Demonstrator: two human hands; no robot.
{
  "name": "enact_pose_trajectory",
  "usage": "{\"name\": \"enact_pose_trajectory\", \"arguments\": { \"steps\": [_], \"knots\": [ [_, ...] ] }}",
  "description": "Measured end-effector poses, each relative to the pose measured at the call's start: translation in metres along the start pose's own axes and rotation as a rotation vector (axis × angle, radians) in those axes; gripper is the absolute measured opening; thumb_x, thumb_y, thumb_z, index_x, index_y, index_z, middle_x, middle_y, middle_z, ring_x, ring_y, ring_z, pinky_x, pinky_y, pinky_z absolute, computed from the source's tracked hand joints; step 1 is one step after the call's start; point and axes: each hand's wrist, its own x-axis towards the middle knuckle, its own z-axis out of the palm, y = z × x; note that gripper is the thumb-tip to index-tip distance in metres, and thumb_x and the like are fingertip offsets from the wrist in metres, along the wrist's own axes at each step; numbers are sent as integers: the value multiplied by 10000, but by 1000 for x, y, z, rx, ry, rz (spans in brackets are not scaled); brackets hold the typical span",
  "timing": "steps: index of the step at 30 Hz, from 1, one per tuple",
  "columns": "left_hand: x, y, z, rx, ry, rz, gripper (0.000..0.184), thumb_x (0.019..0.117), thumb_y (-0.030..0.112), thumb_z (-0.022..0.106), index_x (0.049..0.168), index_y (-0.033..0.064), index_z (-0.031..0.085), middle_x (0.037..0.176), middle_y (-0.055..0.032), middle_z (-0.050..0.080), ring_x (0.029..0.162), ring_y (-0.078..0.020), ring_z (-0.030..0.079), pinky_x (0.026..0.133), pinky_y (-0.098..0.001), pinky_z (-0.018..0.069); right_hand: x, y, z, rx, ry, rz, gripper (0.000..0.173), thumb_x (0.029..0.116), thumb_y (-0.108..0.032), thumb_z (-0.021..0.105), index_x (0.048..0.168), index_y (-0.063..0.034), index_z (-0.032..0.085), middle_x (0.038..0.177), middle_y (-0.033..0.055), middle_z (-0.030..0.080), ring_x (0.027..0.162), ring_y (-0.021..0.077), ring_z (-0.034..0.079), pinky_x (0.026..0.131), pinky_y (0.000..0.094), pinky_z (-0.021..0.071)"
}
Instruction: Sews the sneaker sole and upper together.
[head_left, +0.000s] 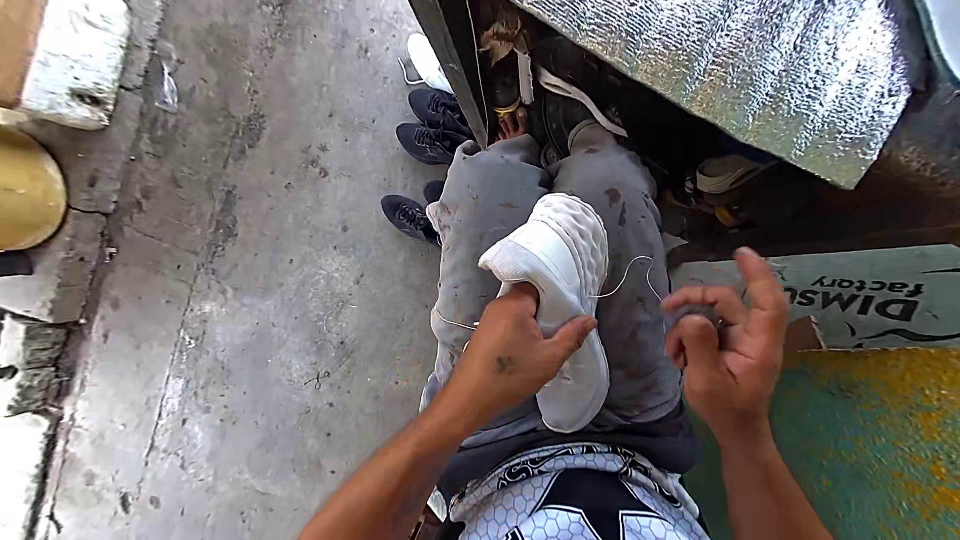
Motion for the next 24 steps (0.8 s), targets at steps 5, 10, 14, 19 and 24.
{"name": "enact_pose_trajectory", "arguments": {
  "steps": [5, 10, 14, 19, 24],
  "knots": [
    [-1, 1, -2, -5, 33, 4, 129, 882, 236, 765, 870, 164, 658, 664, 95, 650, 569, 21, 613, 505, -186, 521, -12, 2, 20, -271, -137, -41, 272, 1042, -206, 555, 1209, -154, 763, 909, 14, 670, 733, 51, 610, 609, 241, 524],
    [0, 3, -3, -30, 39, 12, 117, 881, 196, 776, 848, 151, 673, 658, 74, 660, 555, 1, 615, 493, -184, 516, -10, 7, 23, -297, -154, -64, 276, 1037, -204, 556, 1207, -166, 771, 904, 20, 677, 734, 70, 619, 599, 256, 519],
    [0, 2, -2, -49, 36, 3, 101, 887, 185, 775, 869, 147, 684, 674, 67, 673, 573, -6, 630, 506, -194, 529, -9, 7, 21, -306, -168, -56, 285, 1037, -207, 546, 1210, -172, 770, 898, 12, 671, 722, 64, 609, 594, 250, 511],
    [0, -1, -7, -80, -23, 8, 103, 898, 195, 778, 897, 138, 691, 708, 52, 695, 604, -26, 656, 535, -213, 556, -10, 5, 22, -326, -173, -49, 292, 1040, -211, 540, 1219, -177, 768, 901, 17, 667, 730, 66, 609, 596, 247, 506],
    [2, -15, -29, -288, -302, 81, 87, 933, 156, 737, 938, 78, 698, 740, 14, 688, 635, -44, 636, 579, -204, 539, -5, -7, 17, -501, -232, -75, 317, 1036, -220, 518, 1232, -189, 765, 849, 32, 663, 632, 135, 600, 503, 326, 471]
  ]
}}
